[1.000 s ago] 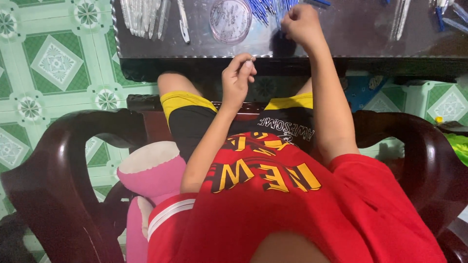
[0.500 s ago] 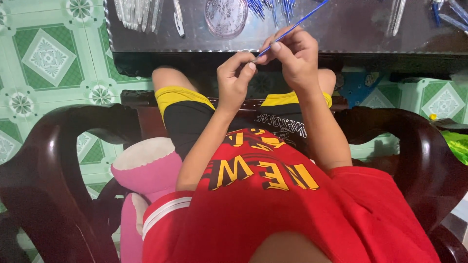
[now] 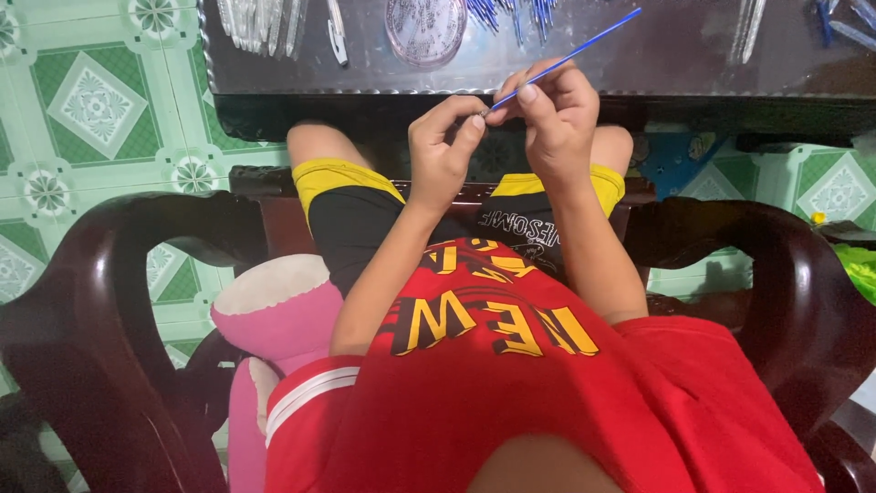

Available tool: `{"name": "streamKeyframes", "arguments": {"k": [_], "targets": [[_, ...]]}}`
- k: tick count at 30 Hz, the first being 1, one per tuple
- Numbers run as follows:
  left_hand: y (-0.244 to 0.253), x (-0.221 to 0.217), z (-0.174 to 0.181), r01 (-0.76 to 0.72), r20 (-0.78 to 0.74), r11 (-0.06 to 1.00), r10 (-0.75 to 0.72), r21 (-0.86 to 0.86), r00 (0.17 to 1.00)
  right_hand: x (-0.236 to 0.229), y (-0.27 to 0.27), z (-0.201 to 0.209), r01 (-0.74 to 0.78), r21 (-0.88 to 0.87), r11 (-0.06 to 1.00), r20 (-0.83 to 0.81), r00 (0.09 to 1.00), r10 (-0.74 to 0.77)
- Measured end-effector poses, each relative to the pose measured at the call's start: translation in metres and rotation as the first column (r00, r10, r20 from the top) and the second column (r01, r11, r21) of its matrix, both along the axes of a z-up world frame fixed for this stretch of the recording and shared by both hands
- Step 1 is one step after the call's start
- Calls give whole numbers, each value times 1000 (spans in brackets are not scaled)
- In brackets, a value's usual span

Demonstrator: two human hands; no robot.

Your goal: Assembling ballpoint pens by inserting ink refills into plastic barrels and attaching caps.

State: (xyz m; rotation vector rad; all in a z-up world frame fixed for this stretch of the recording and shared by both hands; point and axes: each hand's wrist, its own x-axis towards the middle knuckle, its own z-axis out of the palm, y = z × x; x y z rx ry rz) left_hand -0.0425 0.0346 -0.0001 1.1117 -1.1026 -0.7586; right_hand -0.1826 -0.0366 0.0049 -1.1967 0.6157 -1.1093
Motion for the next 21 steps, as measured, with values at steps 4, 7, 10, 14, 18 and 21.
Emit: {"name": "streamKeyframes", "arguments": {"k": [4,7,10,14,18,21], "targets": [[5,-2,-1,-8,21,1000,7,17,1000,0,5,12,-34,-181,983,-107,994,14],[9,-3,2,-2,66,1000,1,20,998,2,7,13,-49,-278,959,-183,983,-3],[11,-3,2,17,102,999,-20,33,995,1,8,7,-88,-304,949,-273,962,1],[15,-3,-13,43,108,996,-51,78,993,-10,-3,2,-278,-269,922,-362,916,171],[14,-3,-20,-55,277,991,19,122,961,-24,-8,4,-315,-102,944,-464,854,235],[9,-4,-20,-30,254,993,-1,118,967,-32,-8,-9,-168,-86,982,-293,946,137]]}}
